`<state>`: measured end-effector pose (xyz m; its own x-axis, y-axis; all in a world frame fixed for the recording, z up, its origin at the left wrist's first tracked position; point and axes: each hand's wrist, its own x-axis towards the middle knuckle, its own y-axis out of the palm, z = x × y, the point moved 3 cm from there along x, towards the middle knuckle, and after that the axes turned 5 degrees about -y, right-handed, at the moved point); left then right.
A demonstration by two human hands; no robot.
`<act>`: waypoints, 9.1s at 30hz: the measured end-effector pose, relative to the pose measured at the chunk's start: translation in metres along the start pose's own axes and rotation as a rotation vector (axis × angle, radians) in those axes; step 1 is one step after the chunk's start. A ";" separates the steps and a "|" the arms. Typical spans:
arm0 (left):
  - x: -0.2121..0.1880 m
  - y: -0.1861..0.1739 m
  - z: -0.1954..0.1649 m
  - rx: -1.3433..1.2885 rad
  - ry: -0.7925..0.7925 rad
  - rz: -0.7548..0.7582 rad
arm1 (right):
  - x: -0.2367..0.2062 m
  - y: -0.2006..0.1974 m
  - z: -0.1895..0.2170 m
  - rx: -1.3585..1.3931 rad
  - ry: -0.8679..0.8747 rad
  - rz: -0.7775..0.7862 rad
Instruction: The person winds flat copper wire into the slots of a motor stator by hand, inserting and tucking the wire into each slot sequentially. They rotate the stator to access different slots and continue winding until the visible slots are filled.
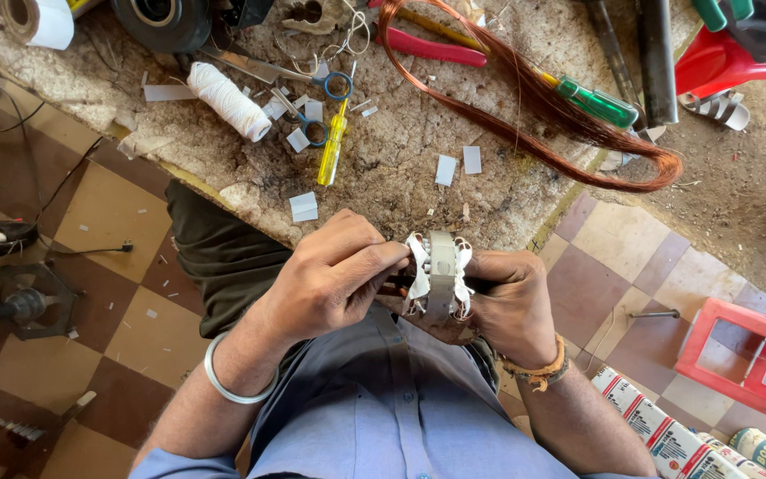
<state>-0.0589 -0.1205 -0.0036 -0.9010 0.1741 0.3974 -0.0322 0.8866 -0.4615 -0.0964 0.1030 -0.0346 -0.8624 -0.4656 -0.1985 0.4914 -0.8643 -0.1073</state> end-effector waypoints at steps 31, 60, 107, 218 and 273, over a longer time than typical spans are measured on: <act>-0.011 -0.001 -0.008 0.309 -0.121 0.176 | -0.006 -0.009 0.001 0.242 0.224 -0.041; -0.009 0.015 -0.002 0.446 -0.072 0.298 | -0.026 -0.018 -0.003 0.323 0.212 -0.216; 0.006 0.032 -0.032 0.283 -0.259 -0.124 | -0.011 -0.036 0.048 -0.432 -0.304 -0.151; 0.019 0.067 -0.001 0.115 -0.652 0.233 | 0.034 -0.088 -0.003 -0.453 -0.641 0.428; 0.021 0.050 -0.014 -0.395 -0.854 0.281 | 0.001 -0.058 0.003 -0.243 -0.429 0.291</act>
<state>-0.0731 -0.0665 -0.0080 -0.8684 0.1701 -0.4657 0.2382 0.9669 -0.0910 -0.1258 0.1525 -0.0260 -0.6350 -0.7569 0.1543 0.6858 -0.6444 -0.3383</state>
